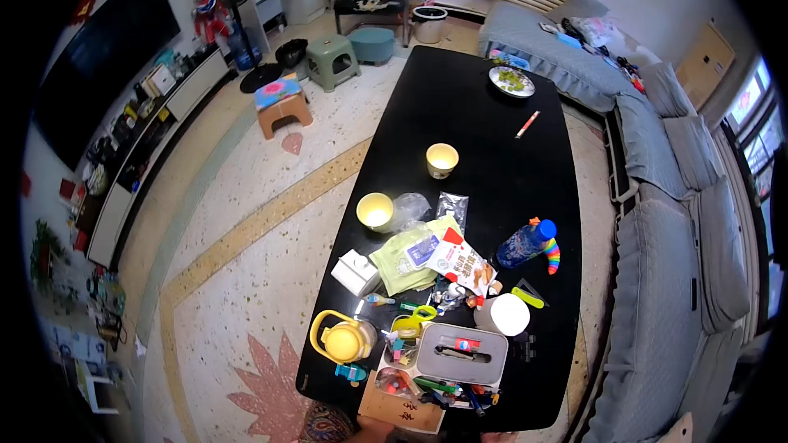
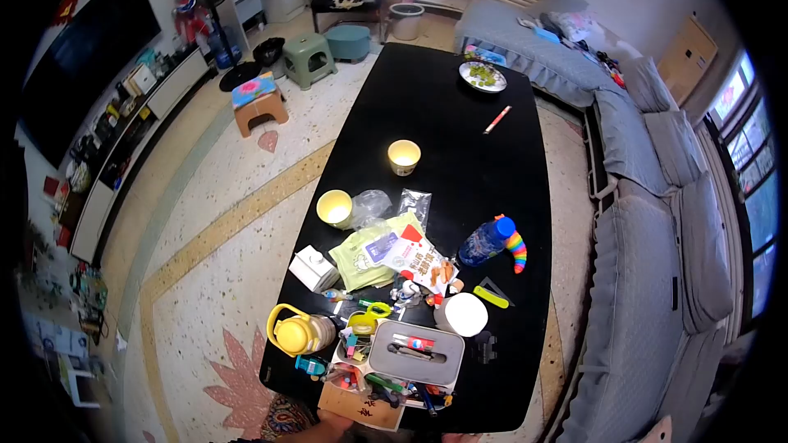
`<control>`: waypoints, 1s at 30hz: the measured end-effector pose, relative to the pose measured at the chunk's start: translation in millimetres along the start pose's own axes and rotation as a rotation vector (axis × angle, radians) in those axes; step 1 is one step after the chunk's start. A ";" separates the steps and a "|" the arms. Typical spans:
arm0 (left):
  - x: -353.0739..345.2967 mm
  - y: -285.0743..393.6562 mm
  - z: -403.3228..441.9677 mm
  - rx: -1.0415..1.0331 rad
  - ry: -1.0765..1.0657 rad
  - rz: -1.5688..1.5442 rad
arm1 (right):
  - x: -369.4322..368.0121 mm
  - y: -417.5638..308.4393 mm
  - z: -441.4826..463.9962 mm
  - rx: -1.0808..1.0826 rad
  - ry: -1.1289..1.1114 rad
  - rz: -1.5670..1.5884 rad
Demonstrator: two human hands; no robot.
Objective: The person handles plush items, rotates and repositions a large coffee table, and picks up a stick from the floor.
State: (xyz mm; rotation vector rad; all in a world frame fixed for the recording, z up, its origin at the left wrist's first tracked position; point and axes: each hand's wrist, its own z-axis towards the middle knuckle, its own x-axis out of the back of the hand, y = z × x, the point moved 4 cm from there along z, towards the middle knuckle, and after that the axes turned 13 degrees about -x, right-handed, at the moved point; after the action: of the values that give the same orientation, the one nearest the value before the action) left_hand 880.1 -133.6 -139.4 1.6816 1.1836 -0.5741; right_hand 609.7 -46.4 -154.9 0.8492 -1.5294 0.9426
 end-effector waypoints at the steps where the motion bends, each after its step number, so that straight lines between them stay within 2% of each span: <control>1: 1.6 -1.0 -2.7 -0.007 -0.021 0.026 | 3.0 -3.2 -1.7 0.015 0.035 -0.028; 3: 4.2 -1.5 -2.9 -0.018 0.024 -0.009 | 11.8 -10.3 -1.6 -0.071 -0.172 -0.040; 4: 6.9 0.4 -1.2 -0.042 0.078 -0.055 | 8.3 -13.6 -2.3 -0.137 -0.384 -0.055; 5: 9.8 2.1 1.4 -0.039 0.070 -0.042 | 2.3 -14.2 -5.6 -0.145 -0.384 -0.041; 7: 17.7 2.2 10.0 -0.034 0.147 -0.088 | 1.7 -17.2 -7.9 -0.010 -0.065 0.048; 8: 20.9 4.2 13.6 -0.036 0.144 -0.076 | -14.8 -14.0 -11.0 -0.016 -0.068 0.060; 10: 22.7 6.0 14.7 -0.036 0.101 -0.022 | -58.0 9.1 -22.2 -0.667 -0.384 1.843; 11: 22.3 7.2 14.7 -0.032 0.105 -0.010 | -39.3 1.6 -20.2 -0.681 -0.384 1.847; 12: 20.0 9.0 16.9 -0.033 0.110 0.058 | -4.5 -16.4 -8.3 -0.370 -0.419 0.924; 13: 18.7 8.6 19.8 -0.035 0.113 0.124 | 30.7 -34.4 2.3 -0.091 -0.225 0.027; 14: 24.6 7.7 25.1 -0.070 0.019 0.154 | 24.4 -32.7 -1.9 -0.077 -0.150 0.004; 15: 18.5 9.4 28.9 -0.109 -0.073 0.181 | 17.6 -29.8 -4.1 -0.122 -0.183 0.118; 17: 20.3 14.8 28.5 -0.090 -0.033 0.111 | -2.1 -25.1 -10.0 -0.276 -0.270 0.502; 19: 12.1 19.9 25.6 -0.101 -0.033 0.105 | -29.0 -23.8 -18.7 -0.631 -0.385 1.504; 21: 3.0 25.5 25.6 -0.198 -0.077 0.124 | -46.6 -27.6 -24.7 -0.806 -0.438 1.980; 22: 24.6 24.9 27.7 -0.160 -0.192 0.163 | -58.9 -26.7 -28.1 -0.913 -0.464 2.177; 23: 44.8 20.8 31.3 -0.074 -0.065 0.110 | -77.3 -22.0 -37.5 -1.345 -0.396 2.624; 25: 86.1 12.4 36.2 0.068 0.218 -0.026 | -92.9 -12.9 -46.6 -1.191 -0.366 2.697; 27: 92.6 19.3 31.0 0.049 0.236 0.113 | -86.8 -16.8 -45.8 -1.306 -0.320 2.587; 28: 94.7 18.3 30.0 0.086 0.238 0.136 | -103.3 -10.9 -51.7 -1.079 -0.294 2.592; 29: 94.3 18.6 33.9 -0.014 0.176 0.208 | -107.0 -11.8 -57.6 -1.097 -0.256 2.597; 30: 92.6 18.7 36.5 -0.062 0.142 0.242 | -111.9 -11.3 -60.9 -1.272 -0.229 2.626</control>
State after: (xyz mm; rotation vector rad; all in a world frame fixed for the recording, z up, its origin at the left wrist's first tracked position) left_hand 940.7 -126.4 -220.2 1.8028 1.0646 -0.2694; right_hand 661.9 6.9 -258.8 -2.6659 -2.1659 0.8014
